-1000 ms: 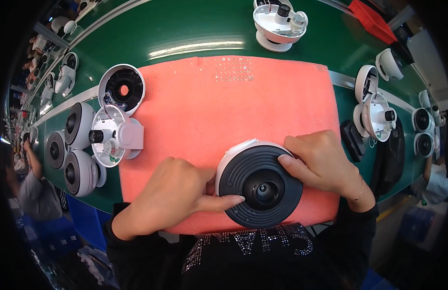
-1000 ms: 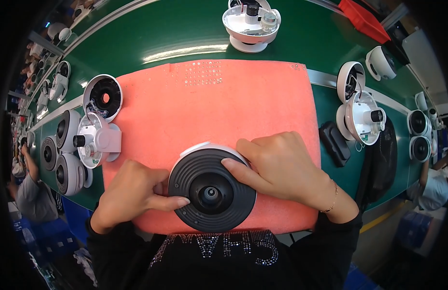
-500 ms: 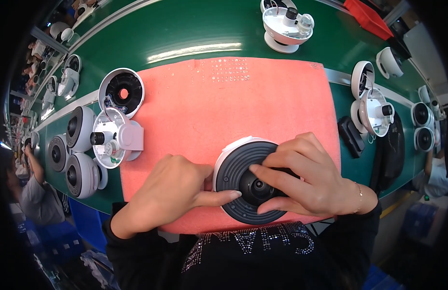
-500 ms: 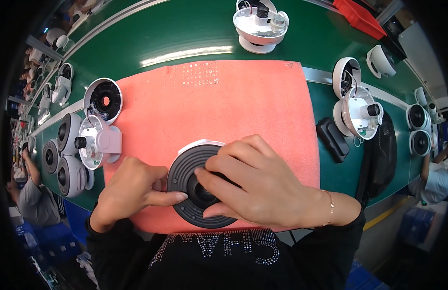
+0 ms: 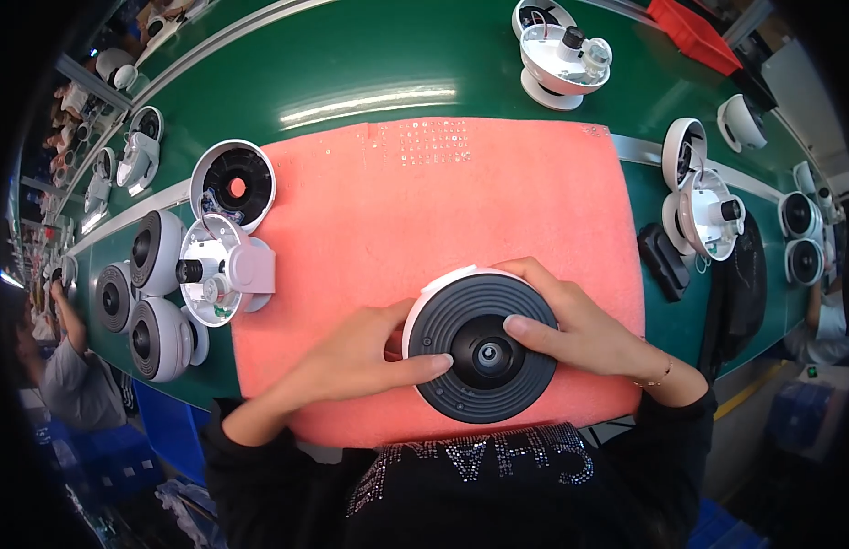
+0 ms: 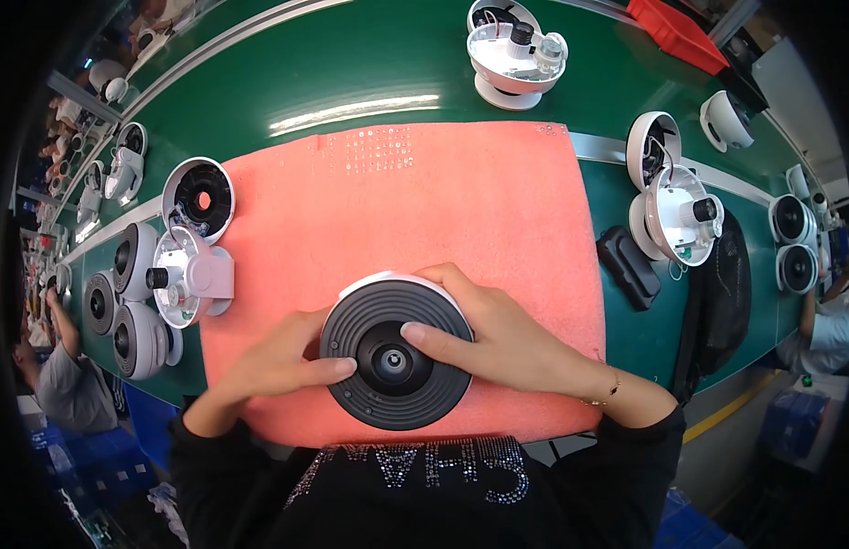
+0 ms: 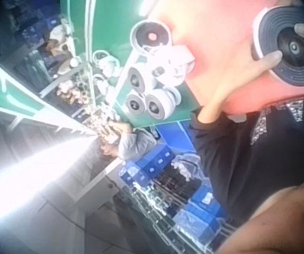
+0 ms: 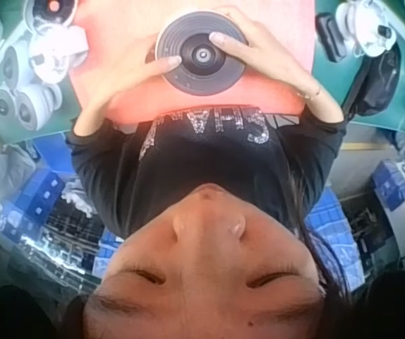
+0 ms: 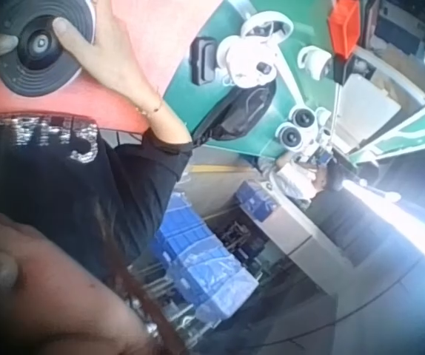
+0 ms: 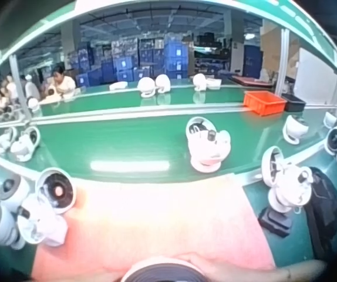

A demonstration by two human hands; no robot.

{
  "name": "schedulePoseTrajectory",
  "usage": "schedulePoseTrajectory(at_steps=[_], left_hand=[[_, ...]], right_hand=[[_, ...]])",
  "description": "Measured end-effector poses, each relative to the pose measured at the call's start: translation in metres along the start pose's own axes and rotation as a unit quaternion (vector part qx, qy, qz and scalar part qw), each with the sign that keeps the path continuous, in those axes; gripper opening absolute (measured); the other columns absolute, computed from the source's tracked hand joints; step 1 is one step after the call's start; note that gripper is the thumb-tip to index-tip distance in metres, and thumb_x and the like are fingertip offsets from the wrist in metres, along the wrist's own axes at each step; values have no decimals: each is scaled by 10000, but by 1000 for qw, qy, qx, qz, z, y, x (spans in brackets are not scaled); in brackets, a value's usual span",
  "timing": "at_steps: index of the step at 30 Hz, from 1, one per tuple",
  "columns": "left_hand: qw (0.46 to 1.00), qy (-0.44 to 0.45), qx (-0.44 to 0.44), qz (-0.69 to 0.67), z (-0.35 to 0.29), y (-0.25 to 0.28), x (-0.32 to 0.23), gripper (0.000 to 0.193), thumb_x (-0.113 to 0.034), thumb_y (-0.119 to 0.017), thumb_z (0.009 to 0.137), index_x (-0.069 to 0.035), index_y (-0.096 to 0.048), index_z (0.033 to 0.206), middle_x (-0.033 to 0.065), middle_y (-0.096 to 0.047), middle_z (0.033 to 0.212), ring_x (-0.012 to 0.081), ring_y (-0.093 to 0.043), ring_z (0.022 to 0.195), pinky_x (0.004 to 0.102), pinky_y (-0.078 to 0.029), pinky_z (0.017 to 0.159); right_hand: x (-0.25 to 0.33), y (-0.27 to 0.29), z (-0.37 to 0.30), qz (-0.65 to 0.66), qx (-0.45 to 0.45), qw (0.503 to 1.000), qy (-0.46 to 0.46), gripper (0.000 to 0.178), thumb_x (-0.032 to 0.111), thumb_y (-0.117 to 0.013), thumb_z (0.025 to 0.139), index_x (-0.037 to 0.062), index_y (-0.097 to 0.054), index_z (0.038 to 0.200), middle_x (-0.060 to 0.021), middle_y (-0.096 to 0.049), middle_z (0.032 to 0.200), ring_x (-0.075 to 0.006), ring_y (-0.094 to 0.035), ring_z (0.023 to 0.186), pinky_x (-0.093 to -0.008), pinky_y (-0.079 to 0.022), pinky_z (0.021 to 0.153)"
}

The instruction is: Assembling electronic security camera units on a factory production line.

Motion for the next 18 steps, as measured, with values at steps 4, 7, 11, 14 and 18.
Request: schedulePoseTrajectory(at_steps=[4,7,11,14,18], left_hand=[[977,-33,-28,-211,-7,-1,-7,730,-284,-703,711,22,-358,1276,145,-581,1054,225,-573,982,348,-496,777],[981,-107,-109,-124,-11,9,-34,790,-209,-731,665,23,-326,1303,166,-567,1082,240,-566,1001,353,-495,800],[971,-150,-169,-80,-1,31,-39,834,-215,-735,651,12,-301,1327,165,-551,1115,239,-551,1025,348,-494,796],[957,-164,-180,-158,14,59,-35,763,-231,-724,661,-9,-370,1300,114,-553,1110,203,-550,1006,313,-489,778],[869,-280,-197,-357,30,103,-29,539,-225,-583,755,53,-435,1193,149,-529,1150,221,-514,1077,338,-382,948]], right_hand=[[24,-1,-2,23,-22,999,25,525,198,-625,798,5,-359,1207,-125,-518,1090,-203,-509,1028,-313,-385,897],[42,6,2,-50,-120,984,121,561,258,-723,706,7,-399,1089,-151,-563,974,-225,-567,934,-314,-433,806],[54,27,27,-132,-205,939,241,570,370,-765,629,-2,-464,938,-198,-608,844,-281,-636,795,-328,-492,686],[67,38,53,-113,-234,937,234,566,409,-711,681,6,-445,976,-197,-601,865,-286,-622,812,-336,-483,717],[78,32,64,67,-130,949,279,901,187,-738,678,101,-142,1348,-137,-335,1292,-241,-400,1185,-346,-381,941]])
Point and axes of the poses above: each hand's wrist, its own z-axis towards the middle knuckle, its own y-axis out of the back of the hand, x = y × z, the point moved 5 cm from there along z, towards the middle knuckle
